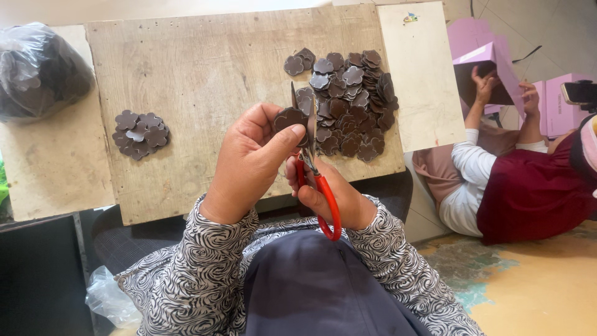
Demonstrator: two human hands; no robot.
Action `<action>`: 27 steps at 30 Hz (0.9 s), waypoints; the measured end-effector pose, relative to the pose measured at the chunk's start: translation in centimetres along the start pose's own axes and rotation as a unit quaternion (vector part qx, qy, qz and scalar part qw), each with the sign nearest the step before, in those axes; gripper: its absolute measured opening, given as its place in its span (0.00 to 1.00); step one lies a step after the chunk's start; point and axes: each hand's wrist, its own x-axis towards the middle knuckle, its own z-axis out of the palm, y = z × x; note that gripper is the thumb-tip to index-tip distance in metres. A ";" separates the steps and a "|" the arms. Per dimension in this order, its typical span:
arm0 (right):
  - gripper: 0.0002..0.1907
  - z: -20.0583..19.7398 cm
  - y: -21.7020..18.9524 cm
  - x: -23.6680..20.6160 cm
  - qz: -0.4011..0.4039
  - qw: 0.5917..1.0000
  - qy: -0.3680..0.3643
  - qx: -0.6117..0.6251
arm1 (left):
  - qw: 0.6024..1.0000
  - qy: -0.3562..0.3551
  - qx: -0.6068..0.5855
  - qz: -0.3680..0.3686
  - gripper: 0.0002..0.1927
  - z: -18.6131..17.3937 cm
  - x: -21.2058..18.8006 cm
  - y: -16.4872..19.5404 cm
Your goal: The person sits on the floor with a wooden board on their lap and uses red-handled scissors to trim the edges of dark brown flower-shaped fabric cutouts, one at a time, placing trimmed pieces in a pile and scraps aside. A coworker nearby packs pieces into pink boxes.
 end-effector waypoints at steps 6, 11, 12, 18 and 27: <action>0.43 -0.1 0.1 0.0 -0.007 0.999 -0.008 0.033 | 1.000 -0.006 0.001 0.003 0.04 -0.1 0.0 0.1; 0.48 -0.1 -0.1 0.0 -0.018 0.998 -0.019 0.049 | 1.000 -0.007 0.000 0.002 0.04 -0.1 0.0 0.3; 0.48 -0.1 -0.1 0.0 -0.017 0.998 -0.022 0.049 | 1.000 -0.010 -0.003 0.002 0.04 -0.1 0.0 0.3; 0.48 -0.2 -0.3 -0.1 -0.023 0.998 -0.021 0.054 | 1.000 -0.009 -0.002 -0.004 0.04 0.0 -0.3 0.5; 0.48 0.0 0.2 -0.2 -0.038 0.999 0.002 0.013 | 1.000 -0.003 0.004 0.005 0.03 0.1 -0.3 0.4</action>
